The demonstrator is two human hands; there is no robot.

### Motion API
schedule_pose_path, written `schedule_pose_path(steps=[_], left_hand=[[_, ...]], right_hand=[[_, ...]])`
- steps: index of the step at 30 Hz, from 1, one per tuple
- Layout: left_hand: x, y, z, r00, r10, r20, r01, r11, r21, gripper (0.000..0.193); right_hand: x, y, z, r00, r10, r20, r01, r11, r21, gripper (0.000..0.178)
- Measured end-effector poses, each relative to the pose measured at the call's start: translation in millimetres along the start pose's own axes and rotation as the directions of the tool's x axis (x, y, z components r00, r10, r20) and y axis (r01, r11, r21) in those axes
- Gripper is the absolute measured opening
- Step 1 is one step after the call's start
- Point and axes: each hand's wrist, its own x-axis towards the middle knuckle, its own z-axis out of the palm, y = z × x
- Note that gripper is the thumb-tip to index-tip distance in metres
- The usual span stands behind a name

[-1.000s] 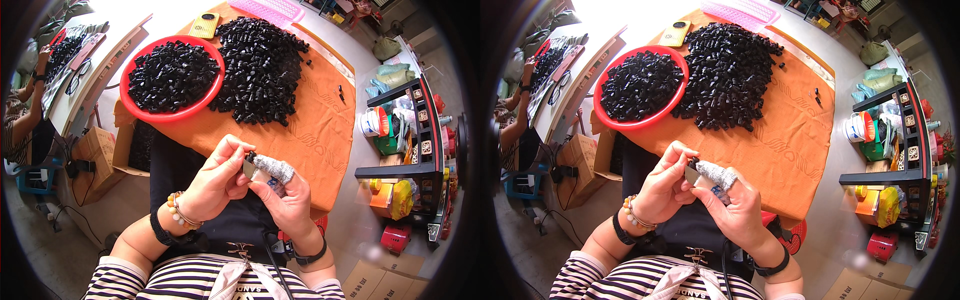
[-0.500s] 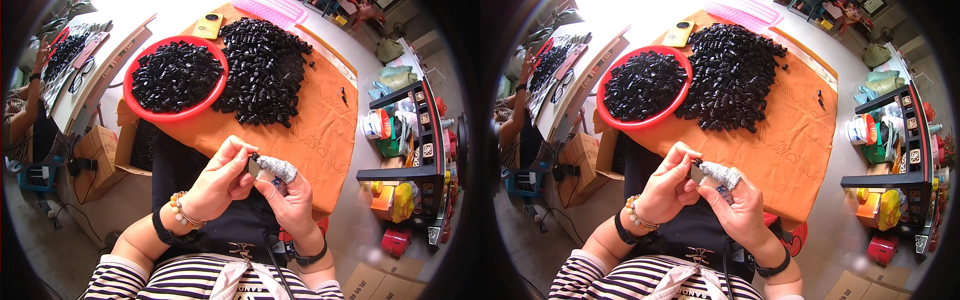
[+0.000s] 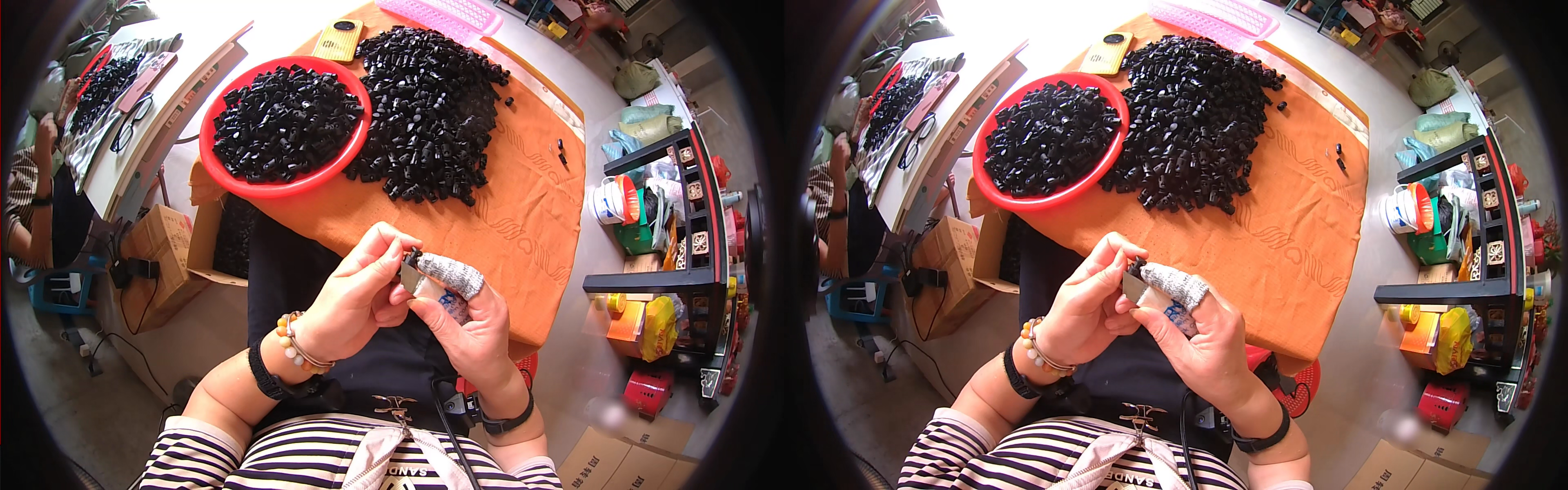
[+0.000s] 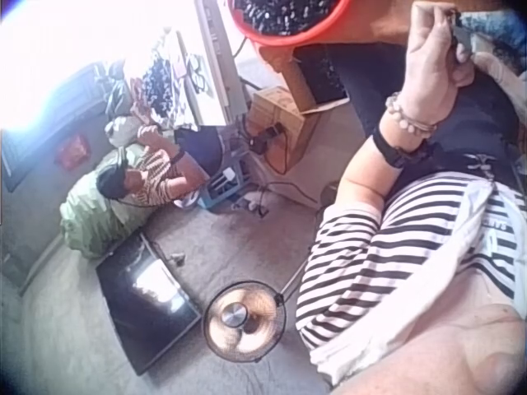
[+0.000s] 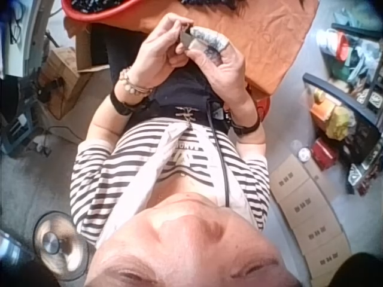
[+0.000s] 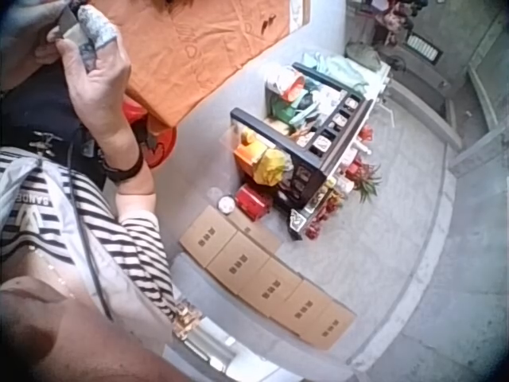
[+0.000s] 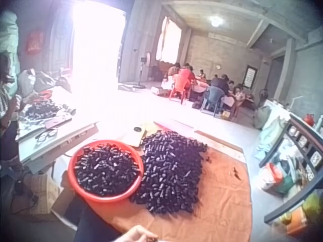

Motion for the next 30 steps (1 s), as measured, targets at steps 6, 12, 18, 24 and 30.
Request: schedule_pose_path(steps=[6, 12, 18, 24, 30], left_hand=[[0, 0, -1, 1.0, 0.004, 0.0, -0.004, 1.0, 0.015, 0.016], [0, 1, -2, 0.999, -0.046, 0.001, 0.046, 0.999, -0.026, 0.017], [4, 2, -9, 0.989, -0.125, 0.078, 0.135, 0.98, -0.146, 0.019], [4, -1, -6, 0.991, -0.113, 0.07, 0.121, 0.985, -0.123, 0.019], [4, -2, -8, 0.99, -0.134, 0.046, 0.137, 0.987, -0.081, 0.019]], right_hand=[[0, 2, 2, 1.0, 0.027, -0.01, -0.027, 0.998, 0.053, 0.03], [-3, 9, -2, 0.998, 0.061, -0.012, -0.06, 0.997, 0.055, 0.031], [-2, 4, -8, 0.989, 0.142, -0.039, -0.13, 0.968, 0.213, 0.033], [11, 9, -10, 0.984, 0.113, -0.139, -0.069, 0.955, 0.289, 0.053], [29, 17, 4, 0.979, 0.182, -0.096, -0.16, 0.967, 0.196, 0.06]])
